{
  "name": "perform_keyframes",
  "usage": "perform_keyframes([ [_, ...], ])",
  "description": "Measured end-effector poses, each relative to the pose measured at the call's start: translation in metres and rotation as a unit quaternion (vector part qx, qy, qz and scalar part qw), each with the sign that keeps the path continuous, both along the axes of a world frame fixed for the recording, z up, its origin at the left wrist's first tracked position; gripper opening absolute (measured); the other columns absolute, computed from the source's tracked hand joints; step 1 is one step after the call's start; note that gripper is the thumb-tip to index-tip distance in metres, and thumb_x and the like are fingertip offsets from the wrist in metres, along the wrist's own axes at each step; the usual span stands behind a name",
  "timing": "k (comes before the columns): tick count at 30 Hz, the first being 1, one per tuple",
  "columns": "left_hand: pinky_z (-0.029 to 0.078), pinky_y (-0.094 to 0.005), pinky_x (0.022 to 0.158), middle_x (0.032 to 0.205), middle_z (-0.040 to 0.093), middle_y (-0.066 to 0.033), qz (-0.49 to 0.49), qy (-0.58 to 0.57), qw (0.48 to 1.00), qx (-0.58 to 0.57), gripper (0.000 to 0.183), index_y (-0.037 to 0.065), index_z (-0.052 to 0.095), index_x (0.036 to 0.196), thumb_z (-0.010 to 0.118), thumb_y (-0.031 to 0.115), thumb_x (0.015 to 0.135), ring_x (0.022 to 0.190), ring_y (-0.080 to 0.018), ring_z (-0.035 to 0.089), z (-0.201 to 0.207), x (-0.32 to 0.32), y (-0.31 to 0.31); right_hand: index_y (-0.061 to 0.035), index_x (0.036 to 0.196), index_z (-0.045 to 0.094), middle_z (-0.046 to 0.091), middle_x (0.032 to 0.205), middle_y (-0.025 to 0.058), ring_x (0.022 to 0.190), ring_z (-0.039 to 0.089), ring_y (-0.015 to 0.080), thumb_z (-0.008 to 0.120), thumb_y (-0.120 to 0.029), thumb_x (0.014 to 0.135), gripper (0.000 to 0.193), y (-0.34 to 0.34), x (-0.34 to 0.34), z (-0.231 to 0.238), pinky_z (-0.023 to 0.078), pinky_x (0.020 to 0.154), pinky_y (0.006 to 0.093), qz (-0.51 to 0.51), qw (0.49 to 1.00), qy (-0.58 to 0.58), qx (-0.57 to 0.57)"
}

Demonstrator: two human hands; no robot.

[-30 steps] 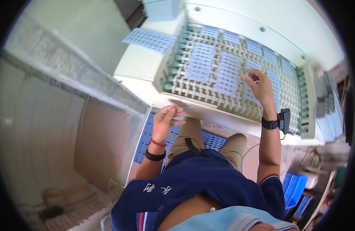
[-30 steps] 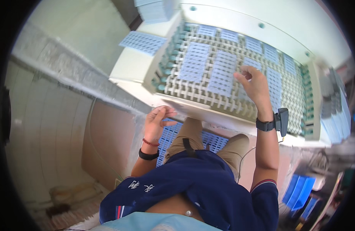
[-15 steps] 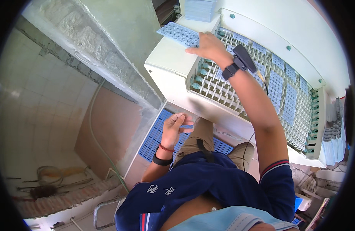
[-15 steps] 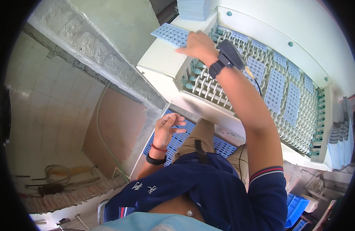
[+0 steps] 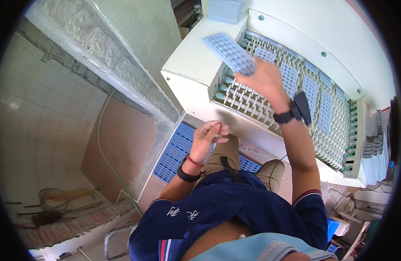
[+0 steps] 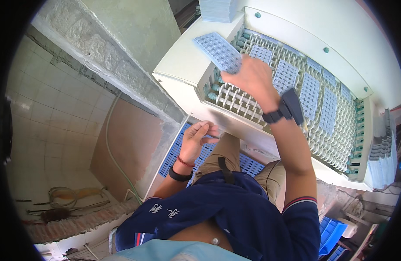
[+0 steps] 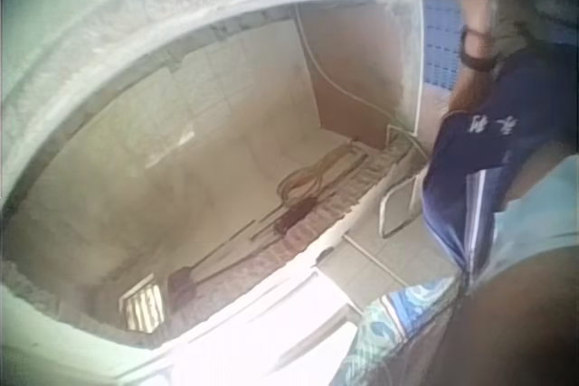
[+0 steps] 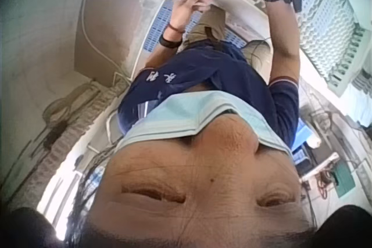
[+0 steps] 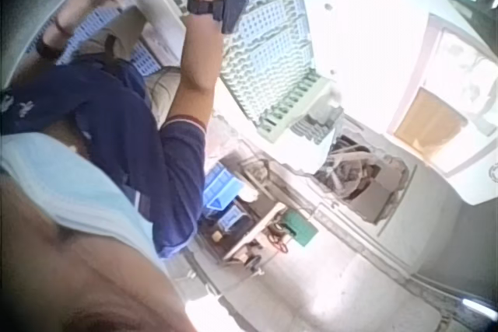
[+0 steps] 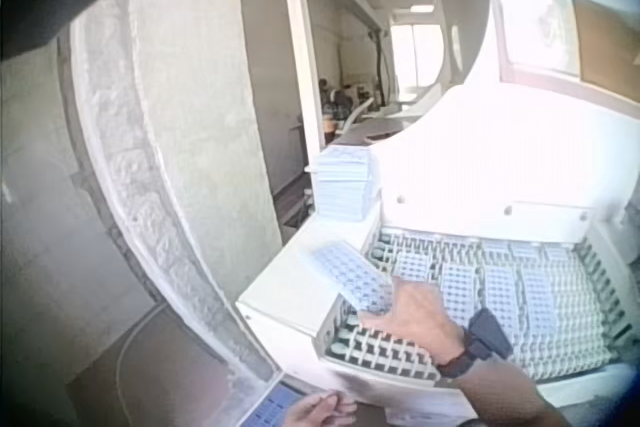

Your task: Sorting and arranging blue plastic capsule trays on a production machine bed.

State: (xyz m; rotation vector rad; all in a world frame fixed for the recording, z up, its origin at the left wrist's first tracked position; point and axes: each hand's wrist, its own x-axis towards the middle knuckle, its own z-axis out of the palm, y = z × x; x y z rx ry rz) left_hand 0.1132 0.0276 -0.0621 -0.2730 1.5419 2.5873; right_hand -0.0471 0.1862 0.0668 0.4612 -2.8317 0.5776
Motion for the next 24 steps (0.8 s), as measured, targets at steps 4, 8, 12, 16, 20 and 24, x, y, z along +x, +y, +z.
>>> perform_keyframes([
  [4, 0.052, -0.0376, 0.083, 0.115, 0.055, -0.0162, -0.014, 0.059, 0.997, 0.053, 0.033, -0.003, 0.047, 0.12, 0.048, 0.018, 0.094, 0.104, -0.0236, 0.057, 0.014, -0.025, 0.033, 0.0038, 0.097, 0.062, 0.064, 0.069, 0.0203, 0.069, 0.065, 0.0338, 0.07, -0.046, 0.06, 0.062, 0.032, 0.052, -0.015, 0.051, 0.063, 0.037, -0.042, 0.991, 0.011, -0.124],
  [8, 0.043, -0.0383, 0.095, 0.126, 0.047, -0.0142, -0.042, 0.14, 0.969, 0.198, 0.042, -0.002, 0.034, 0.131, 0.045, 0.017, 0.095, 0.117, -0.0219, 0.047, 0.024, -0.056, 0.072, 0.0038, 0.1, 0.062, 0.064, 0.073, 0.0205, 0.07, 0.065, 0.033, 0.073, -0.044, 0.058, 0.064, 0.051, 0.097, -0.04, 0.051, 0.063, 0.037, -0.068, 0.983, 0.01, -0.169],
  [12, 0.044, -0.0357, 0.093, 0.123, 0.049, -0.0122, -0.091, 0.126, 0.955, 0.254, 0.038, -0.001, 0.036, 0.129, 0.042, 0.016, 0.096, 0.111, -0.0216, 0.051, 0.026, -0.063, 0.096, 0.0051, 0.101, 0.061, 0.064, 0.076, 0.0216, 0.07, 0.065, 0.0328, 0.075, -0.046, 0.058, 0.068, 0.066, 0.125, -0.054, 0.051, 0.062, 0.0385, -0.092, 0.987, 0.033, -0.125],
  [16, 0.046, -0.0387, 0.091, 0.117, 0.054, -0.0127, -0.11, 0.08, 0.957, 0.257, 0.033, -0.002, 0.042, 0.123, 0.043, 0.016, 0.095, 0.106, -0.0236, 0.056, 0.016, -0.059, 0.115, 0.0055, 0.104, 0.059, 0.063, 0.072, 0.0211, 0.068, 0.064, 0.0325, 0.074, -0.053, 0.061, 0.075, 0.091, 0.141, -0.06, 0.05, 0.06, 0.0392, -0.099, 0.985, 0.043, -0.134],
  [20, 0.043, -0.0393, 0.094, 0.118, 0.054, -0.0136, -0.142, 0.083, 0.956, 0.243, 0.036, -0.002, 0.041, 0.124, 0.042, 0.02, 0.096, 0.107, -0.0234, 0.055, 0.011, -0.056, 0.112, 0.0043, 0.097, 0.061, 0.063, 0.068, 0.0181, 0.063, 0.064, 0.0295, 0.074, -0.052, 0.065, 0.066, 0.097, 0.144, -0.06, 0.05, 0.057, 0.0364, -0.075, 0.982, 0.005, -0.176],
  [24, 0.044, -0.0414, 0.094, 0.119, 0.053, -0.015, -0.141, 0.052, 0.95, 0.275, 0.039, -0.004, 0.041, 0.124, 0.039, 0.024, 0.097, 0.108, -0.0257, 0.054, 0.012, -0.056, 0.106, -0.003, 0.09, 0.063, 0.062, 0.066, 0.0117, 0.059, 0.062, 0.0212, 0.072, -0.052, 0.069, 0.054, 0.117, 0.138, -0.059, 0.048, 0.055, 0.0294, -0.104, 0.946, -0.045, -0.304],
])
